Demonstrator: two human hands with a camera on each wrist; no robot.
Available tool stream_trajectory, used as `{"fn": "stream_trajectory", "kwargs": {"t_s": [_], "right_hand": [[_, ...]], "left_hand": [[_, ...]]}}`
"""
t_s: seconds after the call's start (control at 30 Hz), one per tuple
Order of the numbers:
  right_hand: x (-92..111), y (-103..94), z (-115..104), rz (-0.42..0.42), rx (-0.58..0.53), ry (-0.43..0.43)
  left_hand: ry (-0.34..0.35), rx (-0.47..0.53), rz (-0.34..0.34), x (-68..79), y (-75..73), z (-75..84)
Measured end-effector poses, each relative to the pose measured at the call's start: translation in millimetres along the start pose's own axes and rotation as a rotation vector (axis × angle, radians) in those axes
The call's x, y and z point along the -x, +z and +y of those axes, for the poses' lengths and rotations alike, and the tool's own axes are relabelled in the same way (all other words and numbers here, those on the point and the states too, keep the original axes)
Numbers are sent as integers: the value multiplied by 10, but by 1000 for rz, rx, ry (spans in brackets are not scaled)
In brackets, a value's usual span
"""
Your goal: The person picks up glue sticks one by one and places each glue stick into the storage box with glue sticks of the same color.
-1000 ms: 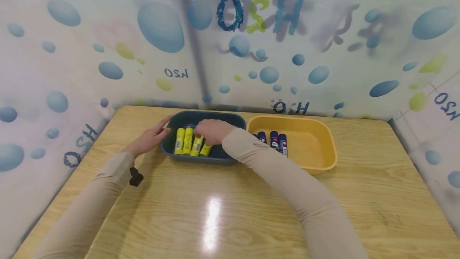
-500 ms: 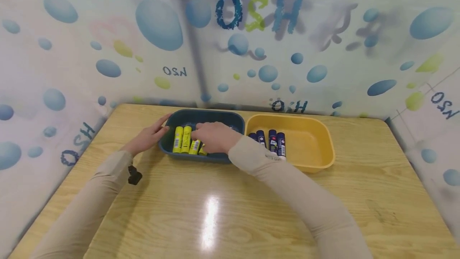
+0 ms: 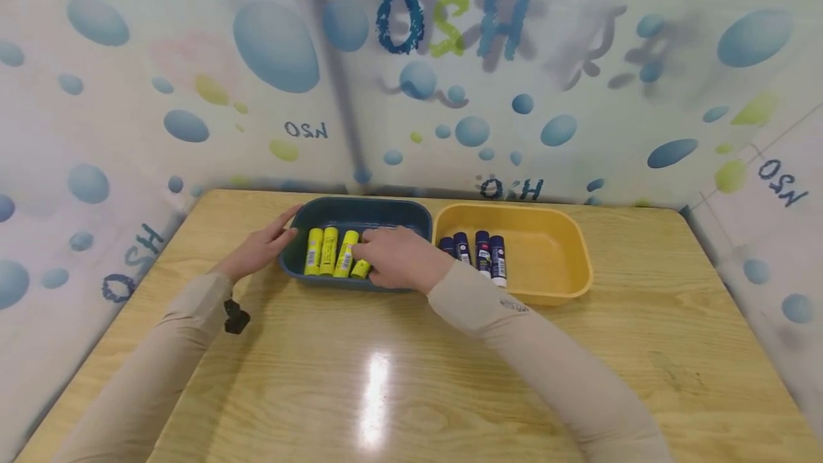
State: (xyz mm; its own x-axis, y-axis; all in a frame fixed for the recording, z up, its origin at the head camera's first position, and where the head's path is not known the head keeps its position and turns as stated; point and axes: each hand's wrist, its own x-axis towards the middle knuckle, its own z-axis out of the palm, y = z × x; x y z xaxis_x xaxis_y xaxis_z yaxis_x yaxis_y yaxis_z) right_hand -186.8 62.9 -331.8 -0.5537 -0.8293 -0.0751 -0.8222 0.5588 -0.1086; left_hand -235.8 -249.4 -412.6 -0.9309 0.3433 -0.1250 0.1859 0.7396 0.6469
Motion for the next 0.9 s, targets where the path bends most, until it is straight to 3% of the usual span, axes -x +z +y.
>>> {"fn": "stream_trajectory", "kwargs": {"t_s": [0.43,0.9], "right_hand": [[473,87,149,70,-13,27],[843,98,308,64,-59,196]], "left_hand": [[-16,-5,-6,36,-2,18],[-18,-19,-8,13,2,24]]}}
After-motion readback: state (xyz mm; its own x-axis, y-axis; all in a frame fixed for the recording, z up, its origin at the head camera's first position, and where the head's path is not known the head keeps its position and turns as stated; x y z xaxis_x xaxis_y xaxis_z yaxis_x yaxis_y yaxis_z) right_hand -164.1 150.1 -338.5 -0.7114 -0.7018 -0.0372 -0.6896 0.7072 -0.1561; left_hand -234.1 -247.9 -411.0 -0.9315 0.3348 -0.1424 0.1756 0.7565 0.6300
